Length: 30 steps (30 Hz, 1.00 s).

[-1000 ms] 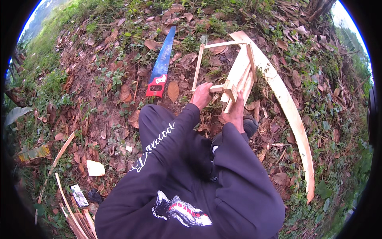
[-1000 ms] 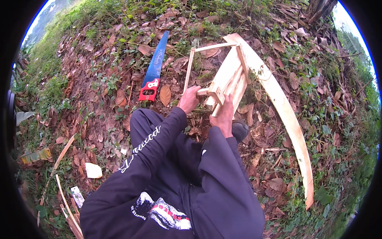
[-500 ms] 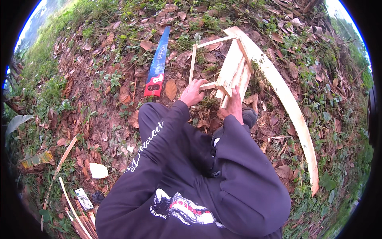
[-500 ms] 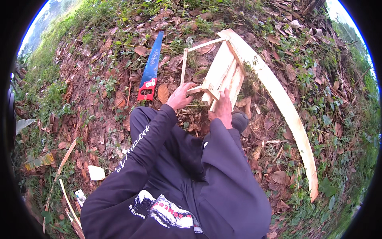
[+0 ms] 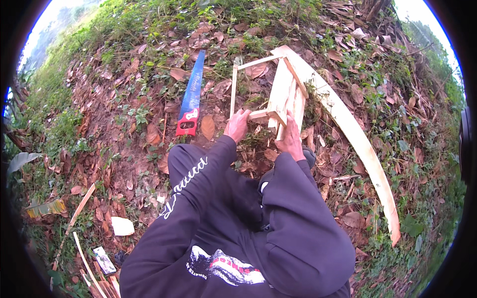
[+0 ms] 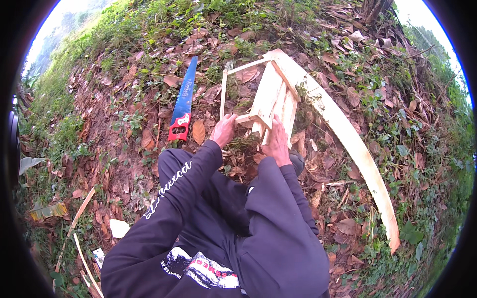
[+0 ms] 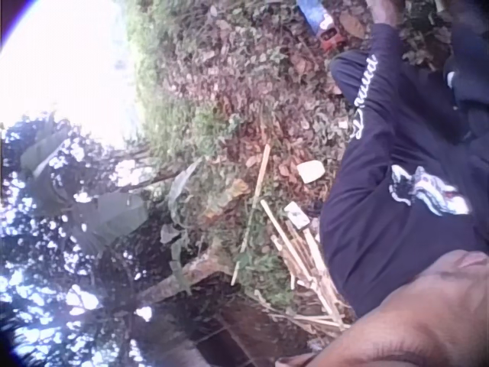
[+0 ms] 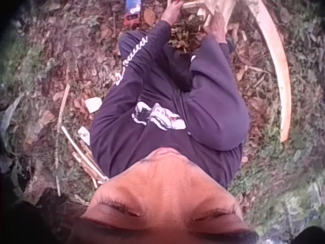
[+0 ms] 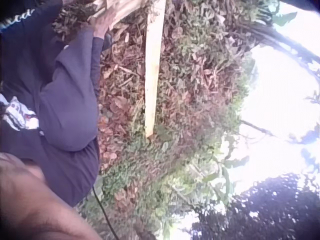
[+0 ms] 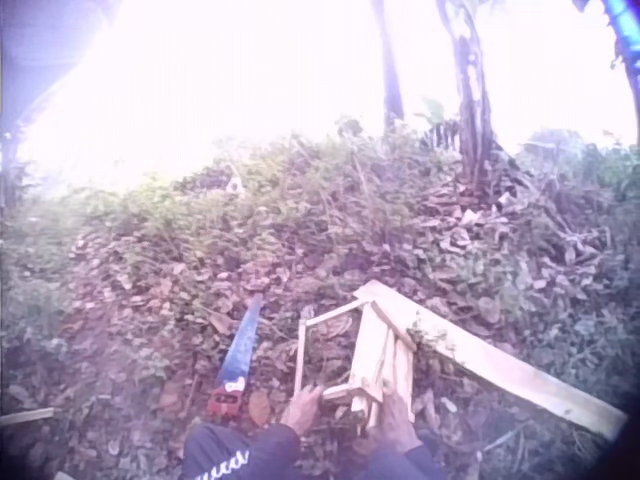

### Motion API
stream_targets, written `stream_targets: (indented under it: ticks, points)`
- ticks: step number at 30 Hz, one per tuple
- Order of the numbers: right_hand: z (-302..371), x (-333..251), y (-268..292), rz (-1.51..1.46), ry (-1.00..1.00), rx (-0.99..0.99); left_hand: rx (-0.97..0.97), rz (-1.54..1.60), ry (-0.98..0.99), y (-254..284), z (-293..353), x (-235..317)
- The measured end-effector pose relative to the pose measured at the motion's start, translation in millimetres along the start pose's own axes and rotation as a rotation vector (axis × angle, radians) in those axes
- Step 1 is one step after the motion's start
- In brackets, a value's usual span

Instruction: The person sits on the ground and uses a red hand saw to cut a long wooden plank resting on a small wooden frame. They repeatedly saw through the wood, creating multiple cut sections.

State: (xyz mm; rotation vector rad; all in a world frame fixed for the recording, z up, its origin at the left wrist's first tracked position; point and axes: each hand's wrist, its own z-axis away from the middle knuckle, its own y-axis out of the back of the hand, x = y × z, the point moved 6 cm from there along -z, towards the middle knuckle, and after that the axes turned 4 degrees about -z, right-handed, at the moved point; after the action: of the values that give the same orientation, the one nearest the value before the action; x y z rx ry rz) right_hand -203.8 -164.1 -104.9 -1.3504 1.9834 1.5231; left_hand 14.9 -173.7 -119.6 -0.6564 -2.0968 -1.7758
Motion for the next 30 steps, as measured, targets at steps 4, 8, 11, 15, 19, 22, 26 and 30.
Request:
stream_targets:
  ticks: [4,8,11,15,19,22,26,30]
  points:
    - [11,-6,-11,0.069,-0.063,-0.082,-0.082,-0.129,0.003,-5,11,-16]
    - [23,-1,-17,0.186,-0.068,-0.136,-0.041,-0.189,-0.048,-6,21,-24]
    - [23,8,-20,0.208,-0.062,-0.155,-0.015,-0.171,-0.033,-3,20,-18]
    - [24,11,-22,0.221,-0.091,-0.152,0.193,0.078,-0.132,15,23,10]
    - [24,10,-24,0.228,-0.078,-0.133,0.035,0.115,-0.109,-2,25,9]
    - [25,11,-25,0.203,-0.067,-0.129,0.107,0.097,-0.116,-7,28,4]
    - [27,12,-24,0.196,-0.034,-0.115,0.066,0.062,-0.119,-10,34,4]
    - [26,16,-26,0.192,-0.033,-0.107,0.054,0.012,-0.104,-7,32,11]
